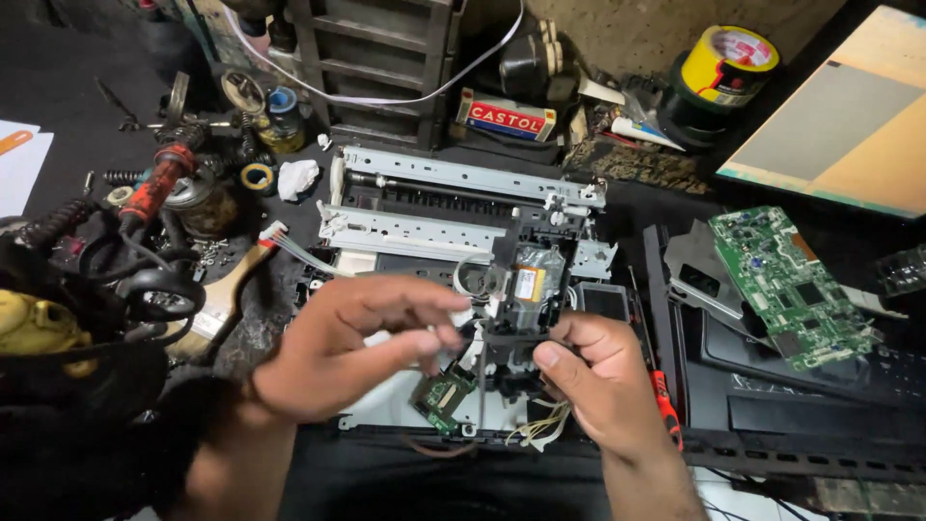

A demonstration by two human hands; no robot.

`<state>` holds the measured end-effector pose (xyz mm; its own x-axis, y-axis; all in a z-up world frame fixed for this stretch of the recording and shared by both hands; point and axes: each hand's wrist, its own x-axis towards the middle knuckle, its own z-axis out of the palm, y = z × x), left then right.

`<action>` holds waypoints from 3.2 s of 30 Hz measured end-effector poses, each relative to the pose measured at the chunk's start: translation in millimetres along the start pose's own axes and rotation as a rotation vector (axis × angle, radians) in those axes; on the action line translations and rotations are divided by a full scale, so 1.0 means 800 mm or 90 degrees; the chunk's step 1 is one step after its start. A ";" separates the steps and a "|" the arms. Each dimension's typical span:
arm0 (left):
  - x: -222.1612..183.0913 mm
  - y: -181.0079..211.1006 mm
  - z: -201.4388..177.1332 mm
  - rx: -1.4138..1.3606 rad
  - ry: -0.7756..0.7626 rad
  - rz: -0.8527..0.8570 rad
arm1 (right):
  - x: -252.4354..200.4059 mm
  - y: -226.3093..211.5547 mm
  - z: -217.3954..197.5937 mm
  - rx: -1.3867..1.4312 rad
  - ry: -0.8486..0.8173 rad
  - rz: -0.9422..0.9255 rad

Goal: Disassembling a printer to remove the print head assembly and internal electronic components.

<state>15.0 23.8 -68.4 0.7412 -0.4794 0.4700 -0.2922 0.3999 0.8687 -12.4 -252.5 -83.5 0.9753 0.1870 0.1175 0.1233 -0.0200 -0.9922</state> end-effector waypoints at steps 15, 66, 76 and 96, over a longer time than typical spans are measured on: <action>-0.012 0.017 0.014 0.444 -0.015 0.227 | 0.006 -0.023 0.029 -0.271 0.022 -0.012; 0.172 -0.147 -0.008 0.519 0.132 -0.250 | 0.160 0.048 -0.074 -0.610 0.026 0.134; 0.170 -0.143 -0.006 0.553 0.122 -0.267 | 0.157 0.021 -0.055 -0.616 0.030 0.175; 0.161 -0.100 0.000 0.663 0.040 -0.332 | 0.105 -0.054 -0.070 -0.654 0.061 0.194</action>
<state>134.1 -70.3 -77.5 0.9380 -0.3449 0.0348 -0.2763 -0.6830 0.6761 74.4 -290.8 -28.7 0.9958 -0.0412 -0.0813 -0.0750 -0.8771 -0.4744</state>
